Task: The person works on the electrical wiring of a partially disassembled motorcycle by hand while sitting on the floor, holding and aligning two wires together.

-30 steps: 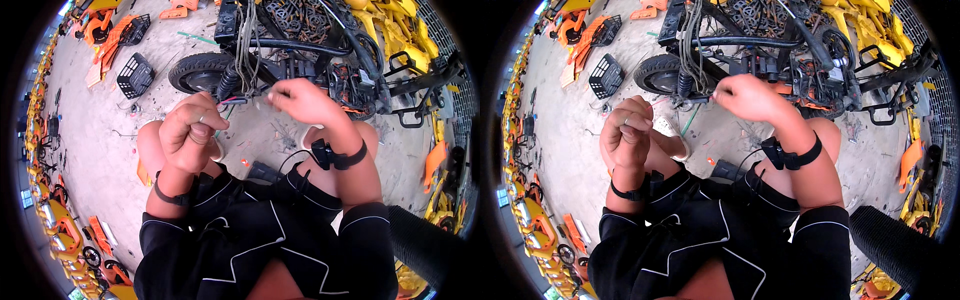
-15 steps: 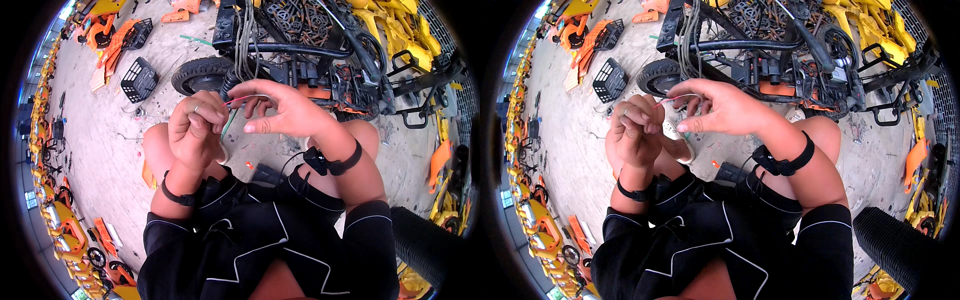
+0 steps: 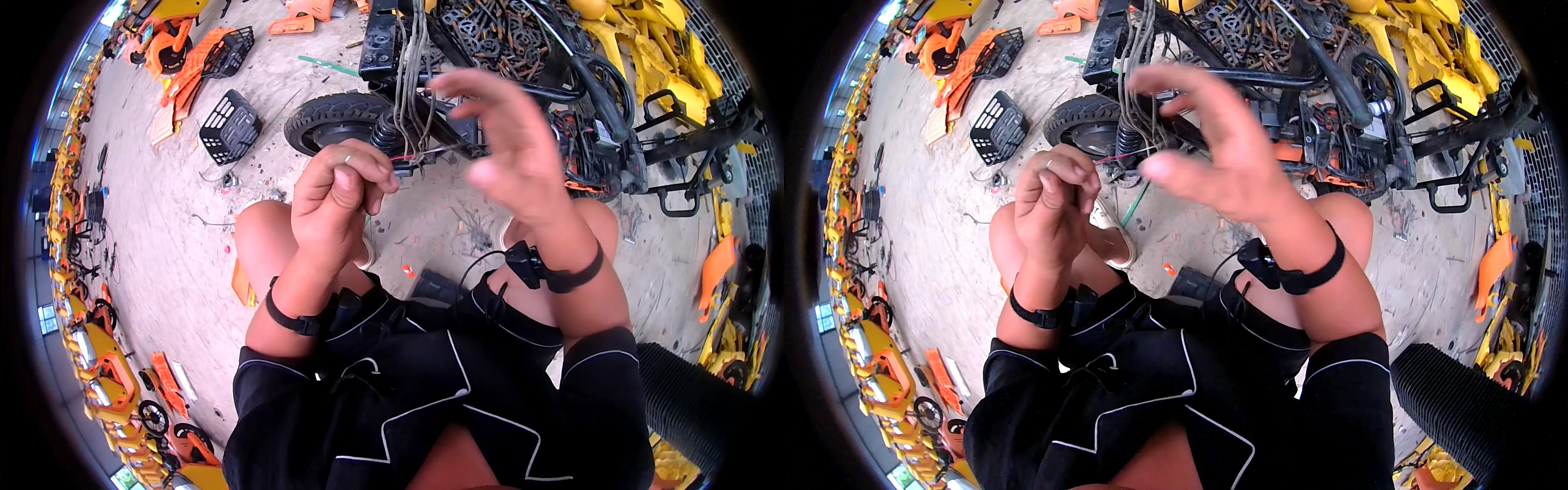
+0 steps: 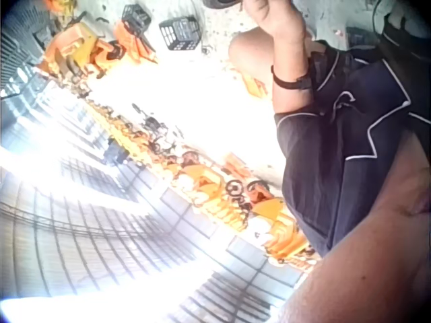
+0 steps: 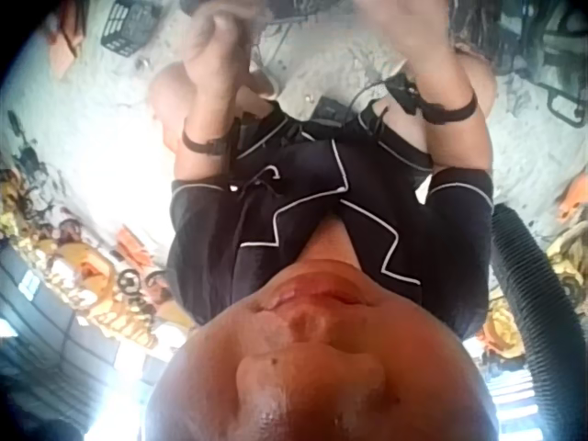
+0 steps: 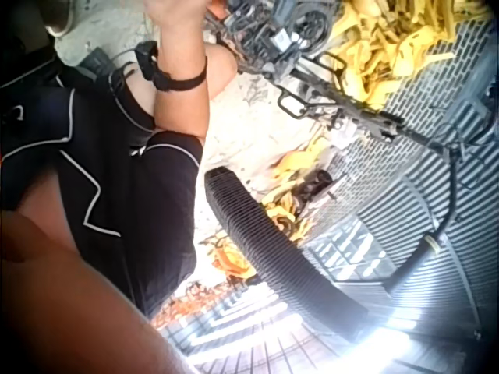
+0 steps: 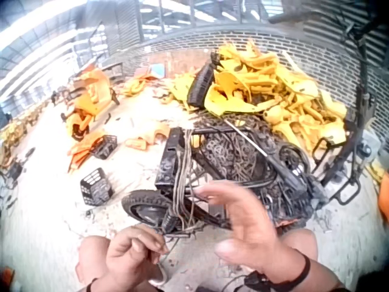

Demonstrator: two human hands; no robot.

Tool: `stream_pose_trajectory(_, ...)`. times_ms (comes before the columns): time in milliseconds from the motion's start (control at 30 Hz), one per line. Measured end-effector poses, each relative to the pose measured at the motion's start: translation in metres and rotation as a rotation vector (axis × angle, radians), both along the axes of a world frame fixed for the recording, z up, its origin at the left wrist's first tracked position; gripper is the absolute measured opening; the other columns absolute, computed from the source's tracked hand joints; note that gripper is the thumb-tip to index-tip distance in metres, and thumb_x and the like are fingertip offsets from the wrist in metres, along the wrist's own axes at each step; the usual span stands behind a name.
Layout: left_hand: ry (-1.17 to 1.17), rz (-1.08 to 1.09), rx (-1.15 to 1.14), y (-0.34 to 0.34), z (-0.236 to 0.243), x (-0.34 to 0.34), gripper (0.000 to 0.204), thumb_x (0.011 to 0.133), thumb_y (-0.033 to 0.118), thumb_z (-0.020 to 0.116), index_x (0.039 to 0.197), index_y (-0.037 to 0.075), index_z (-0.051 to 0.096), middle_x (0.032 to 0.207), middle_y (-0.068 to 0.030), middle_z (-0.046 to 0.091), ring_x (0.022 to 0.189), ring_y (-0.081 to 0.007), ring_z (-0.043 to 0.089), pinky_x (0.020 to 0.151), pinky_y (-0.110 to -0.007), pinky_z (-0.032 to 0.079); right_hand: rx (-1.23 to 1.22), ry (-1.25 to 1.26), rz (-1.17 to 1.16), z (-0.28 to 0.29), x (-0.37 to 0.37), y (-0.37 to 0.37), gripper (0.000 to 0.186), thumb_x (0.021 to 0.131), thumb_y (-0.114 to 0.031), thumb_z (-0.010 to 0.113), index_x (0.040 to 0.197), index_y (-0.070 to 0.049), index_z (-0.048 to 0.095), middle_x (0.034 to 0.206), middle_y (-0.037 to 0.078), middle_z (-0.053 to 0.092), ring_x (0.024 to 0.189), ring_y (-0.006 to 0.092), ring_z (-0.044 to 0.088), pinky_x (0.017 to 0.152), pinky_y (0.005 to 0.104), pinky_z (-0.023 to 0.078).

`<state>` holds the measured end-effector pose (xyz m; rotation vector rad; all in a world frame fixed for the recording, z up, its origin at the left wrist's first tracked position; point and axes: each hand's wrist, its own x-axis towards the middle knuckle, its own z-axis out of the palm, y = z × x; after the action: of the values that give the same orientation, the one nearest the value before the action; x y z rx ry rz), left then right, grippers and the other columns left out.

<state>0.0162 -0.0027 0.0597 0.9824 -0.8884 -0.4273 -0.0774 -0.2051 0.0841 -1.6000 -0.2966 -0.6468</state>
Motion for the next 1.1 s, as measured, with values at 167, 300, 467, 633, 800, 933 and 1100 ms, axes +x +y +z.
stream_pose_trajectory(167, -0.460, 0.047, 0.116, 0.000, 0.003, 0.004, 0.018, 0.097, 0.014, 0.055, 0.090, 0.001, 0.063, 0.088, -0.0127, 0.066, 0.073, -0.0222, 0.063, 0.067, -0.031, 0.050, -0.683, -0.119, -0.300, 0.032, -0.017, -0.006, 0.040, 0.084, -0.027, 0.065, 0.117, -0.003, 0.064, 0.118, 0.012, 0.065, 0.119, 0.0323, 0.054, 0.103, 0.0438, 0.036)
stream_pose_trajectory(300, -0.767, -0.056, 0.095, -0.003, 0.007, 0.003, 0.014, 0.094, 0.012, 0.055, 0.088, 0.002, 0.063, 0.084, -0.0112, 0.067, 0.070, -0.0250, 0.062, 0.063, -0.034, 0.048, -0.850, 0.107, -0.092, 0.024, -0.016, 0.006, 0.034, 0.084, -0.012, 0.061, 0.117, -0.006, 0.065, 0.116, 0.011, 0.065, 0.122, 0.0287, 0.054, 0.106, 0.0444, 0.032)
stream_pose_trajectory(467, -0.825, -0.106, 0.051, -0.007, 0.004, 0.000, 0.008, 0.085, 0.007, 0.059, 0.086, 0.002, 0.065, 0.084, -0.0114, 0.066, 0.069, -0.0254, 0.061, 0.063, -0.035, 0.049, -0.760, 0.157, 0.121, 0.007, -0.014, -0.002, 0.026, 0.087, -0.013, 0.062, 0.111, -0.005, 0.067, 0.103, 0.010, 0.068, 0.108, 0.0263, 0.059, 0.101, 0.0407, 0.037)
stream_pose_trajectory(633, -0.860, -0.114, 0.083, -0.008, 0.003, 0.001, 0.009, 0.082, 0.006, 0.059, 0.086, 0.001, 0.066, 0.085, -0.0120, 0.065, 0.069, -0.0261, 0.060, 0.063, -0.036, 0.049, -0.730, 0.200, 0.140, 0.010, -0.016, -0.002, 0.017, 0.088, -0.015, 0.064, 0.102, -0.006, 0.069, 0.089, 0.010, 0.068, 0.092, 0.0280, 0.062, 0.091, 0.0388, 0.044)
stream_pose_trajectory(800, -0.863, -0.118, 0.099, -0.009, 0.003, 0.000, 0.010, 0.081, 0.006, 0.060, 0.086, 0.001, 0.066, 0.084, -0.0120, 0.065, 0.069, -0.0265, 0.059, 0.063, -0.036, 0.049, -0.719, 0.220, 0.175, 0.006, -0.017, -0.007, 0.014, 0.087, -0.012, 0.064, 0.097, -0.003, 0.068, 0.087, 0.011, 0.067, 0.086, 0.0306, 0.063, 0.081, 0.0400, 0.048)
stream_pose_trajectory(933, -0.870, -0.120, 0.085, -0.011, 0.005, -0.001, 0.011, 0.081, 0.006, 0.059, 0.086, 0.001, 0.067, 0.084, -0.0121, 0.065, 0.068, -0.0268, 0.059, 0.062, -0.036, 0.049, -0.667, 0.238, 0.192, 0.005, -0.018, -0.007, 0.012, 0.085, -0.009, 0.064, 0.094, -0.002, 0.067, 0.084, 0.013, 0.067, 0.080, 0.0324, 0.063, 0.073, 0.0399, 0.051)
stream_pose_trajectory(1100, -0.868, -0.121, 0.102, -0.012, 0.005, -0.005, 0.011, 0.081, 0.006, 0.059, 0.086, 0.001, 0.067, 0.083, -0.0120, 0.065, 0.068, -0.0267, 0.059, 0.061, -0.036, 0.049, -0.582, 0.299, 0.229, -0.003, -0.017, -0.009, 0.016, 0.085, -0.012, 0.064, 0.096, -0.002, 0.069, 0.083, 0.015, 0.067, 0.080, 0.0339, 0.065, 0.070, 0.0411, 0.052)
